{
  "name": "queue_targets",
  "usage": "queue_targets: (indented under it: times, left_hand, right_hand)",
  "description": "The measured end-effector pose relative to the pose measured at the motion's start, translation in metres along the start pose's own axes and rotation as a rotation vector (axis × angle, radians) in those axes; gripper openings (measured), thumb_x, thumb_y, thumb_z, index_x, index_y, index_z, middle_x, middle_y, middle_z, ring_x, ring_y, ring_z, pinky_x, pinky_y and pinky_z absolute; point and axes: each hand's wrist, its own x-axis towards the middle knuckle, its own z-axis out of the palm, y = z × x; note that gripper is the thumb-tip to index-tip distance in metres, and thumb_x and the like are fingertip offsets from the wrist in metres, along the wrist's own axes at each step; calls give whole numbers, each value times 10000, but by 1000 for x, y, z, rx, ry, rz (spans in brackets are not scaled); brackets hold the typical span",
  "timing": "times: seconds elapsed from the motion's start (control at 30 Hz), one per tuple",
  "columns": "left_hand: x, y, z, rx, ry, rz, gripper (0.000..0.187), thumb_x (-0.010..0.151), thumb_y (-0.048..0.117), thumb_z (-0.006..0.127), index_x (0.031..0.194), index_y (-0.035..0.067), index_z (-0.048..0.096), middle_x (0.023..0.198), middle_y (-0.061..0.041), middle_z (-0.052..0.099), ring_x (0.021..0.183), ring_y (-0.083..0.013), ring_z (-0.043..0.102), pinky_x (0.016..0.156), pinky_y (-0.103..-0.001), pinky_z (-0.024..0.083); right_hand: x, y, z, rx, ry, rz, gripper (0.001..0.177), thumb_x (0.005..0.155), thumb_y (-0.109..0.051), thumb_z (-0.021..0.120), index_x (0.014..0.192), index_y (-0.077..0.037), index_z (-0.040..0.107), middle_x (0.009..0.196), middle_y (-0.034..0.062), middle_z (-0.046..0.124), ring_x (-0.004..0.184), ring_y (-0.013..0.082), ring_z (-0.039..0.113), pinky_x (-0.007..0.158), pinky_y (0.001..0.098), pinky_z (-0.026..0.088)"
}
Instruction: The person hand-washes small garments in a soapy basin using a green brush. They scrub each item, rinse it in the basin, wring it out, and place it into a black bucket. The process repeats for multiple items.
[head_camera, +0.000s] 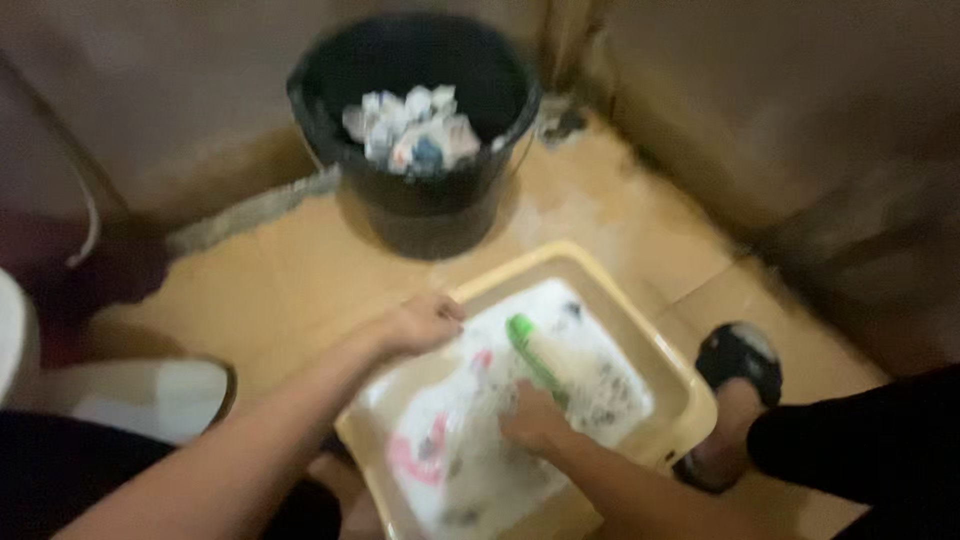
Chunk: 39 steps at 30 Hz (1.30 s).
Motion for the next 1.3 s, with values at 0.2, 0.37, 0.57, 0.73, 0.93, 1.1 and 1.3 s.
queue_targets:
  times: [0.2,0.37,0.57,0.73,0.93,1.1,1.3]
  left_hand:
    - [-25,-14,70,536,-235,-295,873,838,347,784,1571,300,312,1614,-126,277,1494,-388,286,1175,-552,370]
    - [-41,-18,87,466,-471,-535,1131,813,447,845,1631,374,67,1718,-106,-96,1581,-421,40,1244,-611,245]
    - [-75,-52,149,713,-392,-377,859,914,480,752,1553,129,299,1676,-292,46,1543,-508,96,1224,-596,248]
    - [-75,-67,165,385,-186,-498,776,888,362,721,1535,150,349,1585,-217,268,1398,-440,344,1125,-504,395]
    - [-64,-89,152,4,-26,-832,654,921,578,671,1321,62,636,1289,-197,650,1211,-326,613,1012,-398,508]
    - [-62,-118,174,-326,-112,-969,559,906,479,663,1240,33,615,1086,-183,694,976,-309,680,813,-423,553]
    - [-67,-154,202,-783,-95,-876,397,885,315,678,1156,33,604,881,-168,698,727,-305,695,601,-462,569]
  right_hand:
    - [-7,-26,-16,-379,-258,-93,886,877,-423,643,1627,-267,198,1645,219,194,1502,455,177,1207,622,214]
    - [-11,-7,-71,-607,-352,126,988,800,-720,692,1598,-373,223,1681,126,160,1551,485,33,1156,741,200]
    - [-51,-39,13,-478,-59,77,790,865,-609,636,1520,-277,344,1599,157,291,1487,452,188,1162,683,241]
    - [-13,-4,6,-344,-482,-74,640,919,-516,590,1455,-198,444,1531,182,400,1435,425,316,1167,636,275]
    - [86,13,13,-165,244,209,497,984,-404,535,1377,-102,565,1450,213,531,1372,392,471,1173,578,316]
    - [50,-38,36,-137,113,-175,710,957,-562,475,1481,-95,369,1630,255,248,1463,490,126,1107,721,-29]
    - [-44,-60,19,-534,-223,-168,669,869,-477,661,1492,-284,513,1660,211,260,1443,537,265,1151,665,238]
